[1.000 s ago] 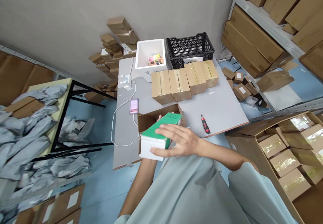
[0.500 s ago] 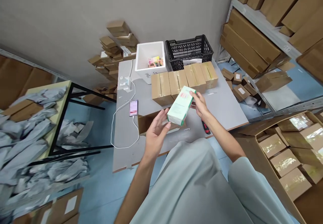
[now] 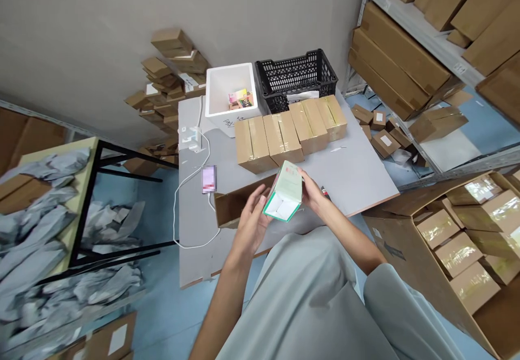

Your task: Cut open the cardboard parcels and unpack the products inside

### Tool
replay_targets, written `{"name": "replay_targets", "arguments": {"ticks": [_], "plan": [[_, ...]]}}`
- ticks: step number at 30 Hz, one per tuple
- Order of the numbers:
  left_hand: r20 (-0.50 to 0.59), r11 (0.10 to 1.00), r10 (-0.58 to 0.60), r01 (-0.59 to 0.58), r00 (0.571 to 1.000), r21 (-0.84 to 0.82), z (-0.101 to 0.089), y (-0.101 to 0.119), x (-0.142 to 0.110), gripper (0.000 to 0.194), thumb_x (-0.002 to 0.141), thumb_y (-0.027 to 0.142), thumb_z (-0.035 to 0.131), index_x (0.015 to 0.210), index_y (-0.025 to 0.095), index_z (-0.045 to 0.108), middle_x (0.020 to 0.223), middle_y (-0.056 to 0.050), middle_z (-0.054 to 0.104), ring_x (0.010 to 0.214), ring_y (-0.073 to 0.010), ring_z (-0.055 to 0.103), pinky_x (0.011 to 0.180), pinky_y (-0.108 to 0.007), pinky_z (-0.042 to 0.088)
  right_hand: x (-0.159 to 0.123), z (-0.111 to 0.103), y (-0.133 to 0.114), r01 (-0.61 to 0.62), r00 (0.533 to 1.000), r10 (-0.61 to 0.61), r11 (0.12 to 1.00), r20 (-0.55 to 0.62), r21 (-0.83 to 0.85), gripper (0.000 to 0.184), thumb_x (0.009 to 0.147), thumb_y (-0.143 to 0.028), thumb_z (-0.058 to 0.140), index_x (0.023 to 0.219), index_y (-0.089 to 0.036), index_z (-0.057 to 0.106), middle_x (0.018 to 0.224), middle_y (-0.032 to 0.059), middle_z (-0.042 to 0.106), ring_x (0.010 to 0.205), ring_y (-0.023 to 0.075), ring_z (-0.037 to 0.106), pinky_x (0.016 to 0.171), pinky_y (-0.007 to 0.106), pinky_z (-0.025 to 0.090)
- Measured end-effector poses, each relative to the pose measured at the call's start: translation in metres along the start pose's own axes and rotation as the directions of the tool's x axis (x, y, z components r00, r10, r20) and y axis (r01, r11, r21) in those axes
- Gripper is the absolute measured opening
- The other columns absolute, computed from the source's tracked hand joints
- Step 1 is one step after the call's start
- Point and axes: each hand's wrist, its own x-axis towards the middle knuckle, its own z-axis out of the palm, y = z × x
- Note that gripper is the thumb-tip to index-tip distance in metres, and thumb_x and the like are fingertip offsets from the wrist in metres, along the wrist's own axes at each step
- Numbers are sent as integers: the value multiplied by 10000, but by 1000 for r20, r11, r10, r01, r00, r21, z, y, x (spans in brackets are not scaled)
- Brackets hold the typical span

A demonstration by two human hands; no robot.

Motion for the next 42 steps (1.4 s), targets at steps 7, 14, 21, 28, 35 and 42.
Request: {"name": "replay_targets", "arguments": {"ticks": [7,14,21,28,35,42], "plan": [[223,937,-274,312,936,-160,-10,-8,16,703,940,600,903,1554,334,690,1516,-119,770,1229,-335,818,894,-475,752,6,13,-24,45,997,-40,996,-59,82,657,828,-798,874,1207,-266,800,1204,70,875,1165,317,816,993,449,684],[49,990,-122,118,991,76,6,29,56,931,908,489,968,1712,401,508,1546,-121,740,1328,-363,785,1024,-520,719,-12,-6,-42,-2,999,11,979,41,-205,788,867,-687,928,1557,-387,696,1393,90,785,1140,304,818,715,396,740],[133,985,-122,103,984,141,18,52,120,910,886,408,991,1686,352,560,1661,-189,646,1307,-373,789,903,-431,736,19,-1,-65,-28,1000,26,982,-10,-188,727,827,-647,963,1458,-351,756,1347,92,808,805,255,867,740,444,761],[227,994,59,-79,972,80,53,105,222,715,846,316,1017,1504,257,744,1703,-189,612,1311,-359,780,1096,-540,681,116,27,-123,206,972,-217,971,-90,-123,694,777,-581,1001,1366,-266,813,1377,108,829,1182,309,823,1058,508,717],[149,909,269,-302,952,287,116,210,346,741,867,103,868,1578,141,664,1634,-267,654,1452,-359,700,1228,-564,569,272,82,-209,443,891,-451,887,-47,-130,470,857,-477,873,1217,-177,830,1281,123,848,1162,259,801,1086,444,676],[40,708,452,-385,891,592,91,229,306,545,848,65,635,1370,124,783,1593,-207,704,1491,-339,666,1359,-517,429,322,98,-219,331,892,-358,933,-278,-138,353,953,-316,733,1269,-162,777,1312,127,822,1186,212,803,1182,421,607]]}}
